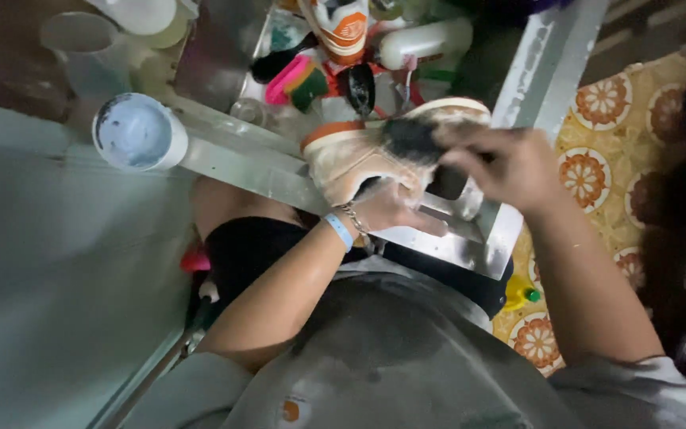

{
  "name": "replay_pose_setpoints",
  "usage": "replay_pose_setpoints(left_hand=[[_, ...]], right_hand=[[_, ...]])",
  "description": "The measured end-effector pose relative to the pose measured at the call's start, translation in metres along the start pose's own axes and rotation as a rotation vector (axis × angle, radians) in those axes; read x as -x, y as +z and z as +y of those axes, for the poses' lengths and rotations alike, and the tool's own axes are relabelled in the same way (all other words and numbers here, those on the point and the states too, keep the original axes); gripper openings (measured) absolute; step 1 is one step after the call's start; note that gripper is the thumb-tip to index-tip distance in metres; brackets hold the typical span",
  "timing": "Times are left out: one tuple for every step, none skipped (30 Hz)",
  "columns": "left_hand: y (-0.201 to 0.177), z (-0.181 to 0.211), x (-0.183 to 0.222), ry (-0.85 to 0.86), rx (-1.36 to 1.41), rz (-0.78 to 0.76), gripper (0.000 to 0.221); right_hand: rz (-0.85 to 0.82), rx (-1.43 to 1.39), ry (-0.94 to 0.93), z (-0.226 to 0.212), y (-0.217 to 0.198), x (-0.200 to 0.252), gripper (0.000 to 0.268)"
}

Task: Scrubbing and rinsing sneakers in a sink using a toothbrush and cleaning solution.

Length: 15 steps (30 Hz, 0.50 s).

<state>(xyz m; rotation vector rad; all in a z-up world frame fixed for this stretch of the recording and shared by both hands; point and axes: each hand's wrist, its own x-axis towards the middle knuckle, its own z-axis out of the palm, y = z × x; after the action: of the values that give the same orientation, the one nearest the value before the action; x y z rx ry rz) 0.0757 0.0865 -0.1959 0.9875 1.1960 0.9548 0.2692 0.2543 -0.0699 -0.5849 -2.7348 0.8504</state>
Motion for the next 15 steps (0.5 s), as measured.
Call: replay_pose_setpoints(left_hand=[[0.001, -0.051, -0.012, -0.084, 0.026, 0.012, 0.079], [0.002, -0.098, -0.029, -0.165, 0.049, 0.028, 0.08], [0.001, -0.098, -0.03, -0.16, 0.044, 0.021, 0.08], [0.001, -0.098, -0.03, -0.172, 0.318, 0.107, 0.079], [0.001, -0.098, -0.03, -0.184, 0.591, 0.192, 0.088], [0.007, -0.049, -0.015, -0.181, 0.583, 0.187, 0.088], [0.013, 0.0, 0.0, -0.117, 0.759, 0.42, 0.089], [0.019, 0.047, 0.017, -0.051, 0.931, 0.654, 0.094], [0.023, 0.069, 0.022, -0.051, 0.922, 0.649, 0.094], [0.027, 0.089, 0.029, 0.058, 1.078, 0.672, 0.096], [0.031, 0.11, 0.035, 0.17, 1.232, 0.692, 0.101], [0.03, 0.104, 0.034, 0.176, 1.228, 0.695, 0.101], [0.028, 0.098, 0.032, 0.254, 1.263, 0.694, 0.104], [0.026, 0.093, 0.031, 0.331, 1.296, 0.692, 0.107], [0.017, 0.108, 0.044, 0.335, 1.293, 0.695, 0.107]], right_hand=[[0.084, 0.017, 0.059, 0.011, -0.008, 0.011, 0.018], [0.17, 0.035, 0.113, 0.022, -0.016, 0.02, 0.021], [0.178, 0.041, 0.116, -0.004, 0.002, 0.024, 0.021], [0.228, -0.095, 0.157, -0.028, 0.02, 0.028, 0.015], [0.278, -0.231, 0.197, -0.053, 0.038, 0.031, 0.008], [0.288, -0.23, 0.196, -0.047, 0.039, 0.037, 0.008], [0.343, -0.234, 0.175, -0.041, 0.04, 0.042, 0.015], [0.398, -0.239, 0.155, -0.036, 0.043, 0.048, 0.023], [0.408, -0.24, 0.157, -0.027, 0.032, 0.048, 0.023], [0.463, -0.238, 0.133, -0.017, 0.022, 0.047, 0.023], [0.519, -0.236, 0.109, -0.008, 0.013, 0.046, 0.023], [0.521, -0.238, 0.104, -0.03, 0.023, 0.041, 0.023], [0.504, -0.277, 0.077, -0.052, 0.034, 0.035, 0.019], [0.486, -0.317, 0.051, -0.075, 0.044, 0.03, 0.016], [0.487, -0.32, 0.047, -0.079, 0.045, 0.034, 0.016]])
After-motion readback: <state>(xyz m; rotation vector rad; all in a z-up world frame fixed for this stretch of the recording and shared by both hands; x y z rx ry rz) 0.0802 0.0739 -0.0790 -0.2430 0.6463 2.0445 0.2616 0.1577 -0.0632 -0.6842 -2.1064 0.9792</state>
